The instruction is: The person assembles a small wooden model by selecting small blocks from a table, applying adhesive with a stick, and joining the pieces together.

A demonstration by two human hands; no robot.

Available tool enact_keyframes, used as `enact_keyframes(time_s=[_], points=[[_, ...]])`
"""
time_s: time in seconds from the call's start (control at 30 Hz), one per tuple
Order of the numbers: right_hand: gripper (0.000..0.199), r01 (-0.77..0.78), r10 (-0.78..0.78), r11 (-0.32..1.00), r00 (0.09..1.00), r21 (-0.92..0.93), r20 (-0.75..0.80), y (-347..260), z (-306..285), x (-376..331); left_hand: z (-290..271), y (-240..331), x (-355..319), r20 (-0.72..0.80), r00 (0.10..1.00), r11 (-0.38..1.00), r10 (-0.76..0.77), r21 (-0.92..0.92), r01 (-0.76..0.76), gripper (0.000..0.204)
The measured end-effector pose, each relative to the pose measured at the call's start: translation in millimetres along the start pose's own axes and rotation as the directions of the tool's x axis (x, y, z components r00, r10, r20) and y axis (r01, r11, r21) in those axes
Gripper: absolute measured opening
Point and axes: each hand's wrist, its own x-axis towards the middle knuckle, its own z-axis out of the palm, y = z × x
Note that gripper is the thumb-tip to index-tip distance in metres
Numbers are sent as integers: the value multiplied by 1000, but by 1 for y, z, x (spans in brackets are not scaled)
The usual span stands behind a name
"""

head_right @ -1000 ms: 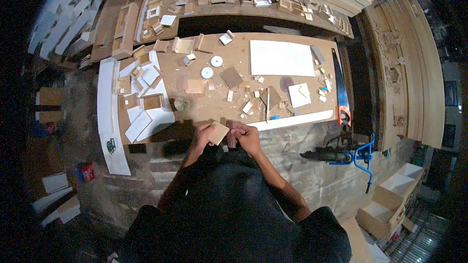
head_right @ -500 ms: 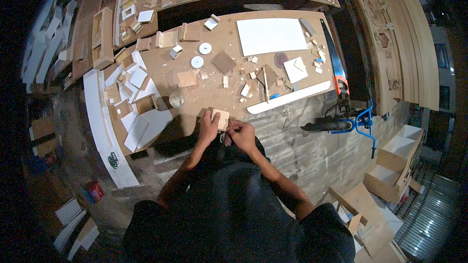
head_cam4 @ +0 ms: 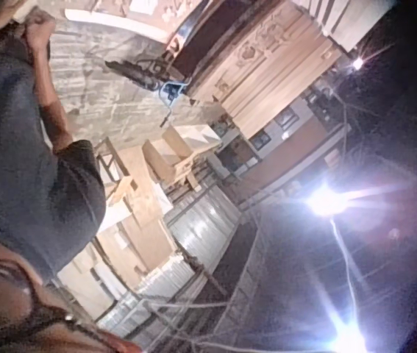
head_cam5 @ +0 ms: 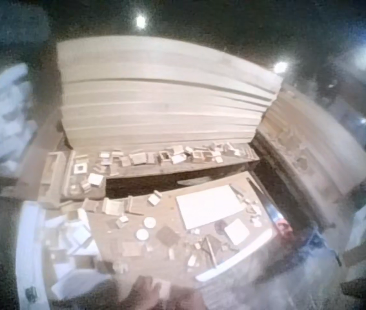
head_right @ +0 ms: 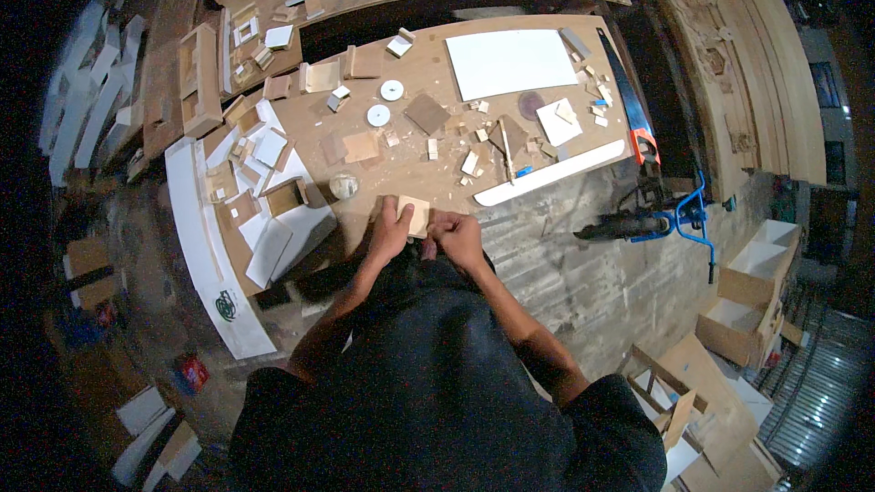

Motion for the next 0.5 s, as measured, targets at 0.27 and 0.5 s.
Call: enact_keyframes(time_s=[0.27, 0.5], points=[[6, 85, -63, 972, 992, -218, 107, 47, 22, 21, -12, -22, -6, -163, 986, 1000, 24, 20, -21, 36], [7, -127, 128, 992, 972, -19, 195, 19, 7, 18, -3, -16, -7, -135, 991, 995, -11, 96, 24, 42]])
